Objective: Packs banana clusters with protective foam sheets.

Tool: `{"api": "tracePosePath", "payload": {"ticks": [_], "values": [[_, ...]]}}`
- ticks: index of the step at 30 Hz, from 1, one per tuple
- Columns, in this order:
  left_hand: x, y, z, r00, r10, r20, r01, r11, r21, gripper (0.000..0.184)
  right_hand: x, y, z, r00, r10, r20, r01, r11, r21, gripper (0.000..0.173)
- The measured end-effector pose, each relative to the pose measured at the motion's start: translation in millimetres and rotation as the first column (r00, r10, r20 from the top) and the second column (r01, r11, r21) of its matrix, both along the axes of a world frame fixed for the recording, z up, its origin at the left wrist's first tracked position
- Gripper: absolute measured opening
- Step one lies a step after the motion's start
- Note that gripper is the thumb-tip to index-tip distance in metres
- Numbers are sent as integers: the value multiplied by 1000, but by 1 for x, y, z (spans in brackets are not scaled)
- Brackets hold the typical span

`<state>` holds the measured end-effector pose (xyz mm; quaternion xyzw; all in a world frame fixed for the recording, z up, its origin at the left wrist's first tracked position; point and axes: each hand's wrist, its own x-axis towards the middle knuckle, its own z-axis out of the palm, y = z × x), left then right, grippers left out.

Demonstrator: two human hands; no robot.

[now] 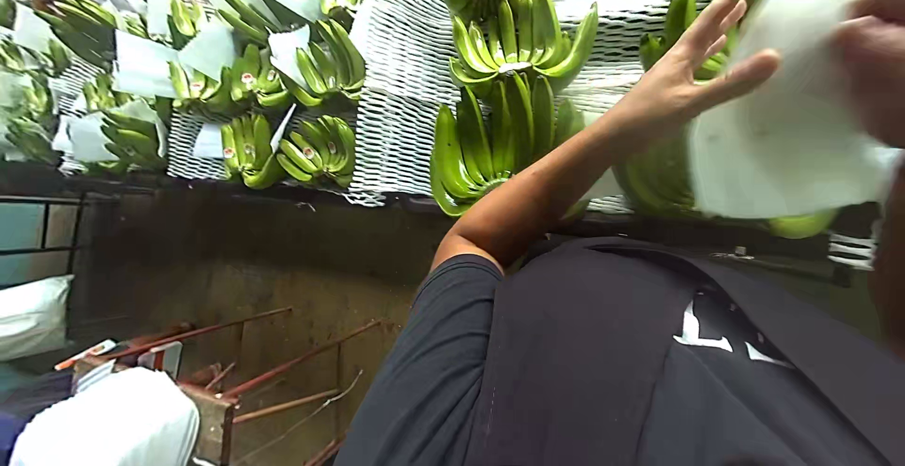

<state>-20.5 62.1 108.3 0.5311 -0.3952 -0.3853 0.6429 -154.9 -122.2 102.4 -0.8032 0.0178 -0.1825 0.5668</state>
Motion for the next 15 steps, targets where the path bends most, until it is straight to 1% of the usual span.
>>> {"api": "tracePosePath", "payload": {"ticks": [1,2,3,4,5,6,7,8,9,10,11,12,13,14,15], "values": [[10,5,-4,990,76,-119,-82,995,-49,72,27,41,4,1000,19,-11,-19,999,50,10],[27,15,-7,969,162,-187,-178,981,-73,59,51,71,4,999,37,-22,-34,992,123,13],[50,32,-9,947,261,-188,-279,957,-76,46,74,92,1,998,60,-21,-53,973,224,18],[77,56,-9,923,363,-124,-375,923,-84,37,93,107,-5,997,68,-26,-57,945,321,21],[107,86,-8,896,443,4,-438,888,-139,31,111,116,-15,998,45,-50,-24,933,358,23],[138,121,-5,833,513,206,-471,854,-222,30,126,120,-27,995,-9,-98,41,941,336,24],[170,161,2,692,562,452,-480,827,-293,31,138,122,-41,981,-72,-178,123,948,294,26],[199,202,11,499,534,683,-483,825,-293,34,148,122,-56,951,-125,-282,202,944,261,28],[223,241,20,357,411,839,-526,831,-183,37,157,123,-70,905,-150,-398,261,935,241,31],[240,272,28,339,225,913,-579,815,15,40,166,124,-80,850,-152,-505,302,925,230,36],[252,290,30,426,49,903,-598,765,241,41,175,125,-86,793,-139,-593,323,921,217,42],[260,299,23,563,-59,824,-567,697,438,40,183,128,-89,741,-119,-661,329,923,202,47],[265,302,7,708,-75,702,-504,642,577,38,192,132,-88,695,-99,-712,326,926,189,53],[269,300,-19,834,-30,551,-408,638,653,33,201,137,-89,652,-96,-752,334,927,171,57],[274,299,-49,936,0,352,-262,664,700,39,209,140,-93,605,-106,-789,348,927,142,60]]}}
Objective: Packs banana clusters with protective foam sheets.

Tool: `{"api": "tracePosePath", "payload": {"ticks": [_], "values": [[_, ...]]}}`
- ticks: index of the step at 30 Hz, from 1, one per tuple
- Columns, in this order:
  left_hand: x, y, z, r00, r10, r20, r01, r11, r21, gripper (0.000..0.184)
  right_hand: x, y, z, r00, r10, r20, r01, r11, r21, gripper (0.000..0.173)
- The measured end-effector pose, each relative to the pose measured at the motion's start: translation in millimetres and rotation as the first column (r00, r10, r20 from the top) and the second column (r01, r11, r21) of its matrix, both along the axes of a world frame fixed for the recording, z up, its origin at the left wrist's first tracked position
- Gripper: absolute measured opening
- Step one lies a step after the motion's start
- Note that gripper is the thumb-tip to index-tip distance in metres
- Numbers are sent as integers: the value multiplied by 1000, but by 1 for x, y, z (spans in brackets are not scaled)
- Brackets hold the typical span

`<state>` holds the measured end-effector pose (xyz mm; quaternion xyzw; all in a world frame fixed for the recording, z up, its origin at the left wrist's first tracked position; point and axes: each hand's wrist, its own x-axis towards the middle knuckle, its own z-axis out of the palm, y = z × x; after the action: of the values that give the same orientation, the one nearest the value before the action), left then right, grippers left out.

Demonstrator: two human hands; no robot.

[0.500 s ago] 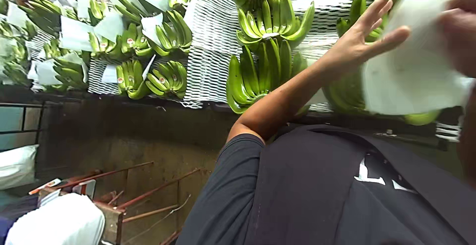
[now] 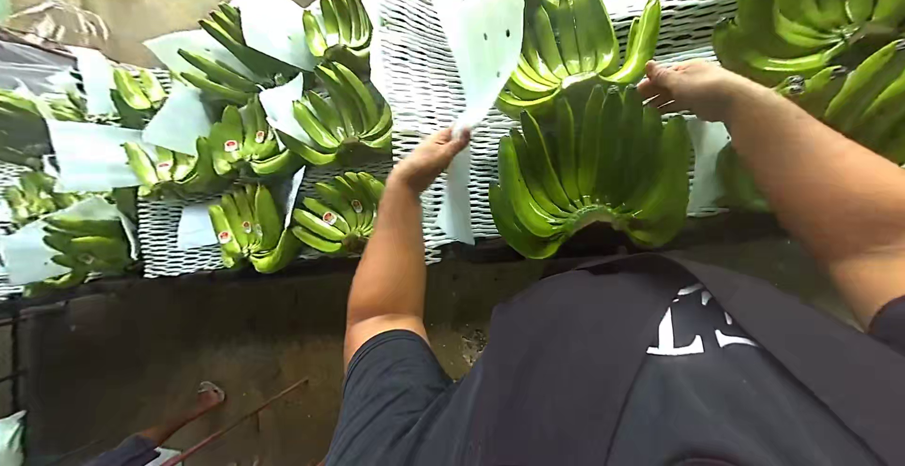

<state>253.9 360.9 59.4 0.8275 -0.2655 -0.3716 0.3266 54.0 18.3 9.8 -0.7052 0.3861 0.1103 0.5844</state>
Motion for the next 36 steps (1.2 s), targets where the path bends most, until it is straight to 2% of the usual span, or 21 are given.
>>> {"api": "tracePosePath", "payload": {"ticks": [1,2,3,5,7,10,11,13,15,17,18,21,22,24,26,27,28,29,30,32,36], "values": [[5,-3,-30,970,-1,-241,-16,998,-65,53,6,1,-8,998,-2,-56,1,1000,-14,63],[7,-10,-58,901,-7,-434,-58,989,-136,67,10,-1,-18,995,16,-101,-18,1000,-23,64],[7,-17,-82,822,15,-570,-148,971,-188,75,12,-1,-28,992,41,-119,-45,999,-30,62],[8,-32,-109,693,-51,-719,-261,912,-317,82,15,0,-36,993,101,-61,-102,995,-8,45],[5,-38,-119,603,-152,-783,-289,873,-392,85,14,12,-16,983,184,5,-183,978,104,35],[0,-47,-101,572,-270,-775,-227,855,-466,93,11,27,29,928,352,121,-368,918,149,44],[-6,-52,-88,599,-264,-756,-211,858,-468,88,5,32,40,912,389,132,-404,907,121,45],[-20,-65,-53,695,-181,-695,-172,897,-406,67,-14,39,53,876,444,189,-462,885,60,46],[-28,-84,-40,766,-169,-621,-101,922,-375,62,-37,44,57,839,456,297,-473,881,-15,47],[-37,-100,-27,804,-249,-539,26,922,-387,58,-59,46,54,839,389,380,-407,913,-36,46],[-40,-105,-22,807,-312,-501,96,906,-411,57,-66,47,51,853,308,421,-330,944,-23,48],[-46,-103,-17,757,-428,-494,173,860,-480,59,-73,41,34,902,12,432,-97,980,175,57],[-46,-102,-17,740,-451,-500,183,849,-495,59,-72,37,28,893,-45,447,-76,966,249,61],[-45,-100,-20,689,-468,-553,179,849,-497,60,-68,30,19,857,-71,510,-131,928,349,74],[-45,-97,-25,594,-437,-676,102,874,-476,64,-70,26,10,816,-133,563,-144,896,421,80],[-43,-96,-26,553,-417,-721,68,885,-460,65,-74,26,7,799,-206,565,-96,883,459,74],[-43,-94,-24,540,-374,-754,45,907,-418,66,-80,29,5,775,-314,548,-10,862,507,59],[-45,-93,-20,543,-308,-781,19,935,-355,66,-86,32,5,749,-416,516,86,833,546,36],[-45,-90,-18,545,-232,-806,-4,960,-279,67,-91,36,7,723,-485,492,175,817,549,20],[-42,-84,-18,529,-112,-841,-28,988,-149,67,-102,44,15,731,-479,486,255,852,457,17],[-49,-79,2,657,60,-751,-34,998,51,56,-113,43,16,859,-237,454,199,971,130,19]]}}
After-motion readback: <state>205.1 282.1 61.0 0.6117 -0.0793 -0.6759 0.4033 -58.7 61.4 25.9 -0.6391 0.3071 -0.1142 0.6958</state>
